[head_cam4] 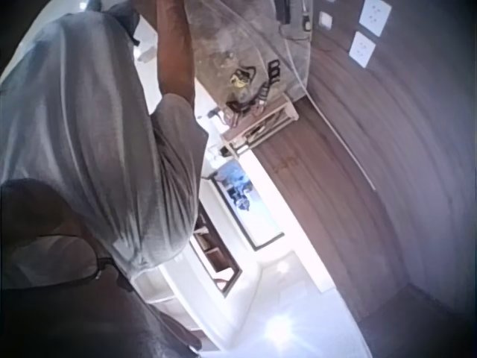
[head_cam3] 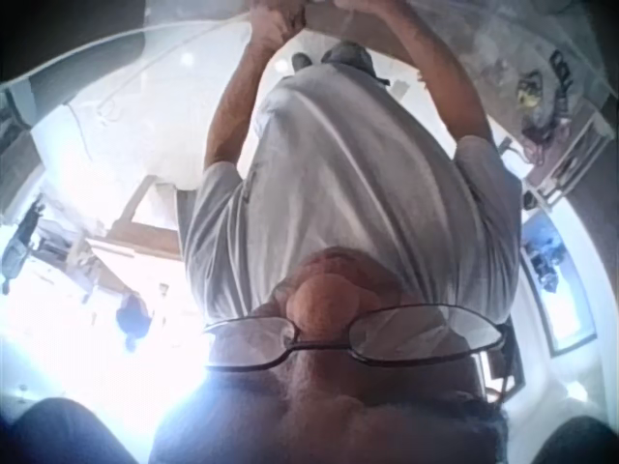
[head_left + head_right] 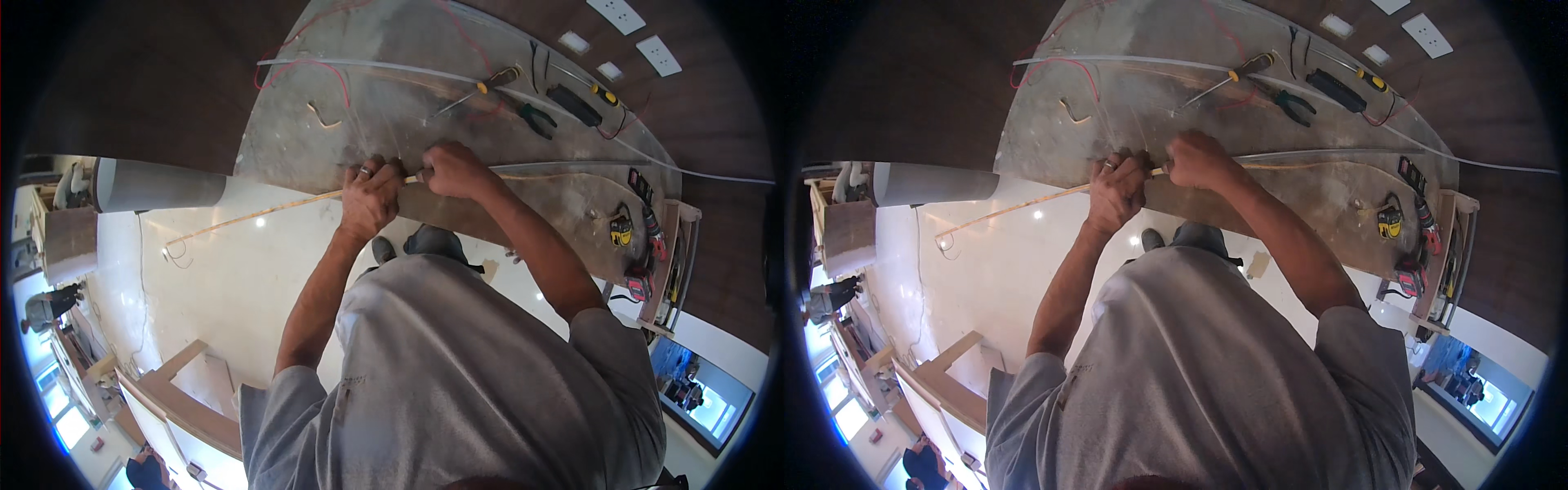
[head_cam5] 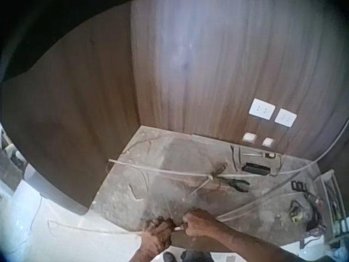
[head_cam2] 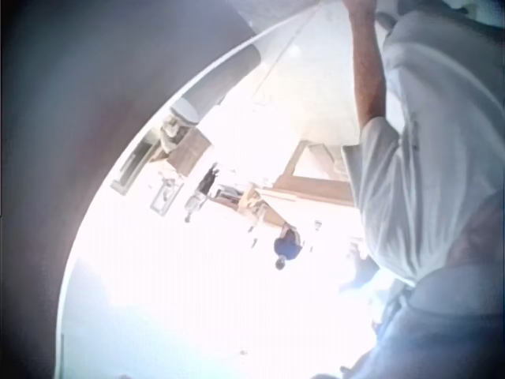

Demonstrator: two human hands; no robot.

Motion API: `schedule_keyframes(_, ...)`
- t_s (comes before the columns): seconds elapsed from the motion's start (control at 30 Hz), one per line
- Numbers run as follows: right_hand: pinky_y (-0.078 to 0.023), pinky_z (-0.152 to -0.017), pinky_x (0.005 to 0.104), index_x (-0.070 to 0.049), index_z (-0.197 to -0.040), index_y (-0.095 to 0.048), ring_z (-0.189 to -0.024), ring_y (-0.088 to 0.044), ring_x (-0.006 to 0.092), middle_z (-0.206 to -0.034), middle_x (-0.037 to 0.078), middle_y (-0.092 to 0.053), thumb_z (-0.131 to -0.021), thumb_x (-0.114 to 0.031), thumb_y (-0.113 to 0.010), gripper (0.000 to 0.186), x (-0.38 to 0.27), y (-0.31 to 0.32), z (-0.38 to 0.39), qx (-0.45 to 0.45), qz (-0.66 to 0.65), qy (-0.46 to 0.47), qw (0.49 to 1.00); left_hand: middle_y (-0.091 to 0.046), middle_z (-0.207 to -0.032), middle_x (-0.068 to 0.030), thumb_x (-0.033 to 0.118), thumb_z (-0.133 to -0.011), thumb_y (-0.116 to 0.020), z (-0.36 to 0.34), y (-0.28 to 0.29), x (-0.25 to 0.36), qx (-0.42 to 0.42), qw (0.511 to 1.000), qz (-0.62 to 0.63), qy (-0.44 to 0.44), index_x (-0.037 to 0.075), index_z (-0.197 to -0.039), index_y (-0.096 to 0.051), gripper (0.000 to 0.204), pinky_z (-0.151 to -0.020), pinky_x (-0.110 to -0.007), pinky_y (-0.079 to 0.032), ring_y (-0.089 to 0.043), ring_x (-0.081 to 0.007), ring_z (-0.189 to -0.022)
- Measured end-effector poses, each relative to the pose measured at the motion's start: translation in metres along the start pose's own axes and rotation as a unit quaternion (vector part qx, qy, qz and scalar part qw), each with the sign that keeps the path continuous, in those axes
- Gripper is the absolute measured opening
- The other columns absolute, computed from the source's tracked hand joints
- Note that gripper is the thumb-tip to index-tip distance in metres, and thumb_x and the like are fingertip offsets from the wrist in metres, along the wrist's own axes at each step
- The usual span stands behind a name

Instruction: The person applies an adhesive LED light strip to a thin wooden strip by hand. They press the strip down section by section along the wood to ensure it adheres.

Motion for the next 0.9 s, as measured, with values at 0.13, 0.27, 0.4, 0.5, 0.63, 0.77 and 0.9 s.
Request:
schedule_keyframes(0.13, -0.059, -0.094, 0.0535, 0.001, -0.1, -0.081, -0.103, -0.075, 0.0452, -0.103, 0.027, -0.077, -0.09, -0.029, -0.076, 0.032, -0.003, -0.001, -0.001, -0.012, 0.047, 0.019, 0.999, -0.073, -0.116, 0.0029, 0.013, -0.078, -0.071, 0.0, -0.001, 0.001, 0.009, 1.0, 0.004, -0.017, 0.016, -0.097, -0.074, 0.019, -0.084, -0.045, -0.048, -0.067, -0.023, -0.105)
schedule_keyframes(0.27, -0.062, -0.09, 0.052, -0.001, -0.095, -0.083, -0.1, -0.077, 0.0437, -0.102, 0.026, -0.078, -0.086, -0.02, -0.072, 0.024, 0.001, -0.008, -0.006, -0.03, 0.079, 0.005, 0.996, -0.072, -0.116, 0.001, 0.012, -0.079, -0.07, -0.003, -0.001, 0.007, 0.018, 0.999, 0.007, -0.047, 0.015, -0.097, -0.073, 0.019, -0.085, -0.045, -0.05, -0.067, -0.0245, -0.105)
schedule_keyframes(0.4, -0.062, -0.088, 0.0516, -0.002, -0.092, -0.083, -0.1, -0.078, 0.0422, -0.1, 0.026, -0.078, -0.082, -0.015, -0.069, 0.022, -0.012, -0.002, -0.016, -0.067, 0.087, -0.005, 0.994, -0.072, -0.118, -0.0028, 0.011, -0.082, -0.071, 0.0, -0.004, -0.001, 0.007, 0.999, 0.027, -0.035, 0.012, -0.099, -0.072, 0.017, -0.085, -0.046, -0.051, -0.067, -0.0294, -0.105)
schedule_keyframes(0.5, -0.062, -0.088, 0.0509, -0.003, -0.092, -0.084, -0.1, -0.078, 0.0412, -0.1, 0.024, -0.079, -0.08, -0.015, -0.069, 0.022, -0.015, -0.003, -0.016, -0.054, 0.113, 0.026, 0.992, -0.074, -0.118, -0.0058, 0.005, -0.082, -0.073, 0.006, -0.008, -0.004, 0.002, 0.999, 0.033, -0.024, 0.01, -0.103, -0.072, 0.021, -0.088, -0.048, -0.053, -0.068, -0.0344, -0.1)
schedule_keyframes(0.63, -0.062, -0.087, 0.0504, -0.003, -0.091, -0.084, -0.099, -0.078, 0.0415, -0.1, 0.023, -0.08, -0.078, -0.015, -0.069, 0.023, -0.014, 0.001, -0.013, -0.07, 0.099, -0.016, 0.993, -0.073, -0.112, -0.0116, -0.002, -0.079, -0.072, 0.006, 0.004, -0.017, 0.028, 0.985, 0.164, 0.052, 0.008, -0.111, -0.074, 0.034, -0.097, -0.048, -0.053, -0.066, -0.0382, -0.102)
schedule_keyframes(0.77, -0.061, -0.088, 0.0505, -0.002, -0.093, -0.084, -0.1, -0.078, 0.0427, -0.101, 0.025, -0.079, -0.078, -0.015, -0.068, 0.025, -0.013, -0.002, -0.012, -0.089, 0.105, 0.002, 0.991, -0.073, -0.11, -0.0155, -0.002, -0.077, -0.074, -0.006, 0.033, -0.026, -0.014, 0.982, 0.167, 0.084, 0.008, -0.119, -0.076, 0.043, -0.099, -0.046, -0.053, -0.068, -0.0371, -0.105)
schedule_keyframes(0.9, -0.061, -0.089, 0.0514, -0.001, -0.095, -0.084, -0.101, -0.078, 0.0438, -0.103, 0.026, -0.079, -0.078, -0.014, -0.067, 0.027, -0.008, -0.007, -0.017, -0.079, 0.095, -0.011, 0.992, -0.073, -0.11, -0.0142, 0.0, -0.073, -0.079, -0.001, 0.019, -0.025, -0.054, 0.978, 0.184, 0.076, 0.008, -0.114, -0.076, 0.042, -0.098, -0.048, -0.052, -0.067, -0.0386, -0.108)
Point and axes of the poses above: each hand's wrist, its own z-axis away from the middle knuckle, its own y-axis out of the back of the hand, x = y × z, the point moved 8 cm from there along -z, towards the middle knuckle
